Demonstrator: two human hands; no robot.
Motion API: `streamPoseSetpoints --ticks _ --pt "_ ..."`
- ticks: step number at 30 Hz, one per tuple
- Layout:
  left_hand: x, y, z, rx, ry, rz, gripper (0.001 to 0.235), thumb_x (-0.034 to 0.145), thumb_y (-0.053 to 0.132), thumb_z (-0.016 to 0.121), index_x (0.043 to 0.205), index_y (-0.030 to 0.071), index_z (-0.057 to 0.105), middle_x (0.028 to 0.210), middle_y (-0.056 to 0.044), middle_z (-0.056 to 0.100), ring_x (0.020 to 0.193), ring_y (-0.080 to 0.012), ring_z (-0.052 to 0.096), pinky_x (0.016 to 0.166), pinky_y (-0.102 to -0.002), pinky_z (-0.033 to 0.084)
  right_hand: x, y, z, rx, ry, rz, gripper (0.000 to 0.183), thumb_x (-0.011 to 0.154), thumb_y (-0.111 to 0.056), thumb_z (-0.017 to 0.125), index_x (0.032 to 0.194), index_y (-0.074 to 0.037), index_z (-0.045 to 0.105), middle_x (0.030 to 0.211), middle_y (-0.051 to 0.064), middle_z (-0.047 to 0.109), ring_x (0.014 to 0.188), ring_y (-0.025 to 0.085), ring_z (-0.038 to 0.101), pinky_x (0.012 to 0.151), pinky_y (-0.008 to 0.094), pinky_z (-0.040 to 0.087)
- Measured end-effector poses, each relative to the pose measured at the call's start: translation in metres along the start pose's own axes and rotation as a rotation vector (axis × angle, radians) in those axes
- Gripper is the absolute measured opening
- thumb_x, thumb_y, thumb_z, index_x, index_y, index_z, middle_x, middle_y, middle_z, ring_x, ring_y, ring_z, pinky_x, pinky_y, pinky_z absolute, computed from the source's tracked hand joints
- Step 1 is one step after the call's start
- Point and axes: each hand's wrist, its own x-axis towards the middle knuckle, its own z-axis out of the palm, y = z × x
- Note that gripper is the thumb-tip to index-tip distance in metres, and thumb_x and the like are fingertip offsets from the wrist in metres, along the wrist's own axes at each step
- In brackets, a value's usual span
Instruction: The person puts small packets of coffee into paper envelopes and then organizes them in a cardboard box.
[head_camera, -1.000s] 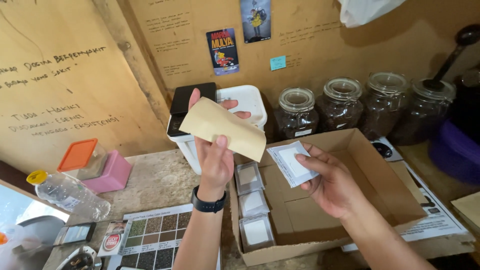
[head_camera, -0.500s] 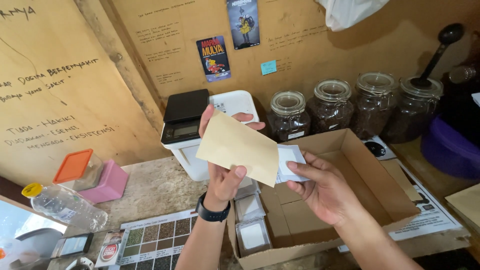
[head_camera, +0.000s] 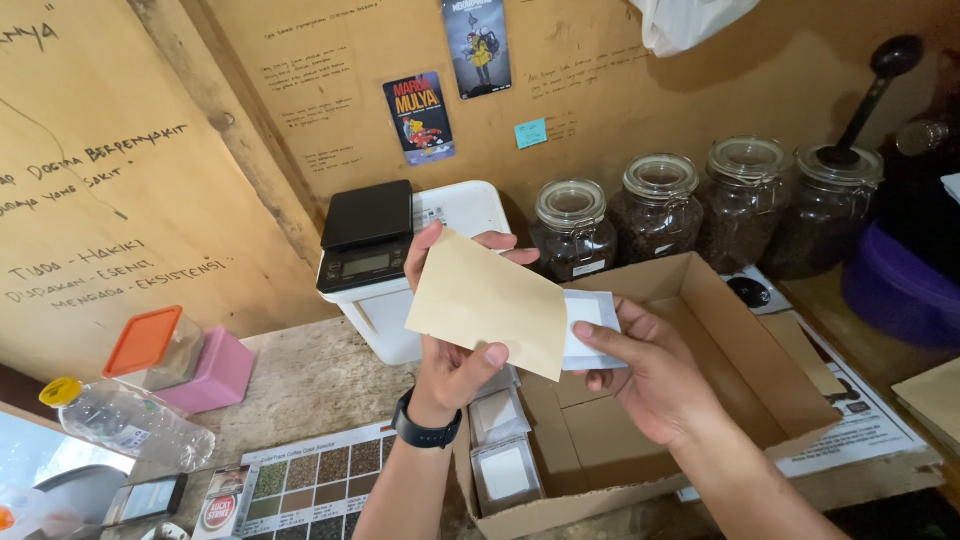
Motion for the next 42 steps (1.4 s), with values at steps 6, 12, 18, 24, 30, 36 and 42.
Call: streamPoseSetpoints --ticks 6,12,18,24,30,36,42 --pt "0.001 -0.002 0.004 -0.015 -0.030 -0.029 0.086 0.095 0.034 0.076 0.156 0.020 0.017 0.145 -0.029 0.047 0.130 -0.0420 0.060 0.111 -0.058 0.050 0.001 -0.002 -0.008 0.051 0.019 0.045 0.039 0.083 -0.007 0.074 0.122 -0.001 0.069 0.094 0.015 0.073 0.058 0.022 0.062 0.042 0.023 0.041" --pt "0.000 -0.004 0.010 -0.030 -0.084 -0.045 0.087 0.094 0.031 0.076 0.155 0.019 0.015 0.145 -0.029 0.046 0.132 -0.0447 0.059 0.110 -0.060 0.051 -0.004 0.000 -0.008 0.150 -0.026 0.091 0.027 0.094 -0.012 0.066 0.119 -0.001 0.067 0.102 0.012 0.070 0.075 0.019 0.059 0.046 0.028 0.046" --pt "-0.001 -0.006 0.012 -0.093 -0.131 -0.042 0.087 0.097 0.026 0.074 0.158 0.017 0.013 0.148 -0.032 0.045 0.140 -0.0459 0.051 0.124 -0.065 0.039 -0.012 -0.008 -0.013 0.171 -0.152 0.021 0.043 0.090 -0.018 0.067 0.129 0.000 0.063 0.107 0.016 0.069 0.073 0.024 0.063 0.042 0.032 0.054" --pt "-0.001 -0.019 0.018 -0.111 0.222 -0.340 0.111 0.085 0.021 0.082 0.164 0.020 0.004 0.143 -0.014 0.055 0.128 -0.0233 0.057 0.113 -0.044 0.048 -0.026 -0.030 0.004 -0.603 0.282 -0.495 0.037 0.088 -0.019 0.074 0.118 -0.005 0.057 0.098 0.009 0.076 0.057 0.022 0.076 0.055 0.028 0.060" --pt "0.002 -0.026 0.035 -0.468 0.667 -0.787 0.101 0.074 0.052 0.064 0.160 0.043 0.012 0.143 -0.031 0.050 0.111 -0.0435 0.066 0.091 -0.065 0.051 -0.015 0.000 -0.007 -1.434 -0.017 -1.145 0.054 0.079 0.010 0.050 0.127 -0.012 0.064 0.127 -0.001 0.071 0.113 0.023 0.066 0.087 0.037 0.057" --pt "0.004 -0.019 0.030 -0.655 0.838 -0.711 0.054 0.087 0.032 0.065 0.136 0.027 0.043 0.106 -0.025 0.067 0.086 -0.0405 0.069 0.079 -0.054 0.056 -0.038 -0.002 0.020 -1.376 0.105 -1.479 0.012 0.097 -0.001 0.056 0.105 0.000 0.065 0.125 0.015 0.068 0.101 0.035 0.070 0.088 0.041 0.059" --pt "-0.001 -0.016 0.032 -0.727 0.777 -0.805 0.032 0.090 0.037 0.064 0.119 0.026 0.056 0.101 -0.025 0.071 0.088 -0.0475 0.072 0.074 -0.053 0.056 -0.035 -0.009 0.027 -1.166 0.085 -1.578 0.006 0.098 0.002 0.064 0.099 0.001 0.070 0.110 0.017 0.068 0.096 0.037 0.071 0.087 0.043 0.061"
